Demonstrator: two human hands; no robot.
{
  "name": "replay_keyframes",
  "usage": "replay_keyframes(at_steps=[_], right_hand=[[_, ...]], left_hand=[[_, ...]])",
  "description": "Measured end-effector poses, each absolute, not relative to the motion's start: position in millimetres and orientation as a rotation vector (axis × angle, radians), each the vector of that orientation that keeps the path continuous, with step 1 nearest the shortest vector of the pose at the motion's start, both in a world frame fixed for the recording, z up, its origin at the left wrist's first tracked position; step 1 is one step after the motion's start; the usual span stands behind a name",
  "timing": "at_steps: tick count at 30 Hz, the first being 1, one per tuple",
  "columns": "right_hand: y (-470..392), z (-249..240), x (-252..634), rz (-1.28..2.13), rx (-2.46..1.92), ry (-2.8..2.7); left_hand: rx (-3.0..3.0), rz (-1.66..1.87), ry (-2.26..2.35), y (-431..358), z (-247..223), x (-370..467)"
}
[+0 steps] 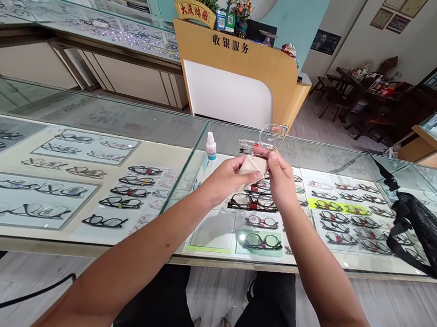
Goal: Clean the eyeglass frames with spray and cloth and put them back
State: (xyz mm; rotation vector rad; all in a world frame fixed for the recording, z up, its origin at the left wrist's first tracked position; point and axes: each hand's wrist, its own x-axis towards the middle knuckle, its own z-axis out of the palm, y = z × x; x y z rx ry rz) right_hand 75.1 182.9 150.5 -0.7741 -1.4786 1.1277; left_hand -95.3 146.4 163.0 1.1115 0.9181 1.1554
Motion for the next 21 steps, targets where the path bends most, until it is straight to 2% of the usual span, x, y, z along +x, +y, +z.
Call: replay_keyframes(at_steps=[21], right_hand=[[171.6, 160.7, 70.6, 1.068, -0.773, -1.594]], left_hand=[[1.213, 1.292, 0.977, 144.5, 167.4, -93.8]])
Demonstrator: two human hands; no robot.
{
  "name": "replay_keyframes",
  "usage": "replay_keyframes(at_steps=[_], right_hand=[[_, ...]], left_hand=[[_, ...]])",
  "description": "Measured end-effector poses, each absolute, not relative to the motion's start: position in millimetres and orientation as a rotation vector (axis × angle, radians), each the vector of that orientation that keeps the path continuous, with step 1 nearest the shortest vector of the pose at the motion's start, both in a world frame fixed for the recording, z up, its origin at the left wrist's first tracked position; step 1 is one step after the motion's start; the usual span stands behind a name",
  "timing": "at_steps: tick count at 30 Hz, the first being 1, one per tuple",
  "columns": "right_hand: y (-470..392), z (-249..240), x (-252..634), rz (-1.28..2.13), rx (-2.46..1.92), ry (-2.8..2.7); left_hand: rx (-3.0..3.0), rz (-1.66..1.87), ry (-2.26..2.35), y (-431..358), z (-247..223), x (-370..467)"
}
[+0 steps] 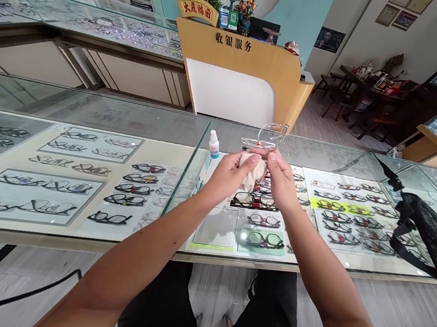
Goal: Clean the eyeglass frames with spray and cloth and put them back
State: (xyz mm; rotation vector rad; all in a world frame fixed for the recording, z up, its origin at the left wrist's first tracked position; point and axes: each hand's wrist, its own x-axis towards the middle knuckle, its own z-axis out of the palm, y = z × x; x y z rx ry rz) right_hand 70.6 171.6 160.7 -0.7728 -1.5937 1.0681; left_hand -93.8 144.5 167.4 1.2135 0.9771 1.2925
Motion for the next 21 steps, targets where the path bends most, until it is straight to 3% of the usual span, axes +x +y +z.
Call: replay_keyframes(at_steps=[6, 21], right_hand=[[179.9, 155.0, 75.5, 1.102, -0.826, -1.506], [166.7, 169.3, 75.5, 0.977, -0.763, -1.663]], left_hand=[[1.152, 1.163, 0.88, 145.0, 173.2, -99.2], [1.2, 1.32, 0.826, 140.4, 166.6, -92.6]])
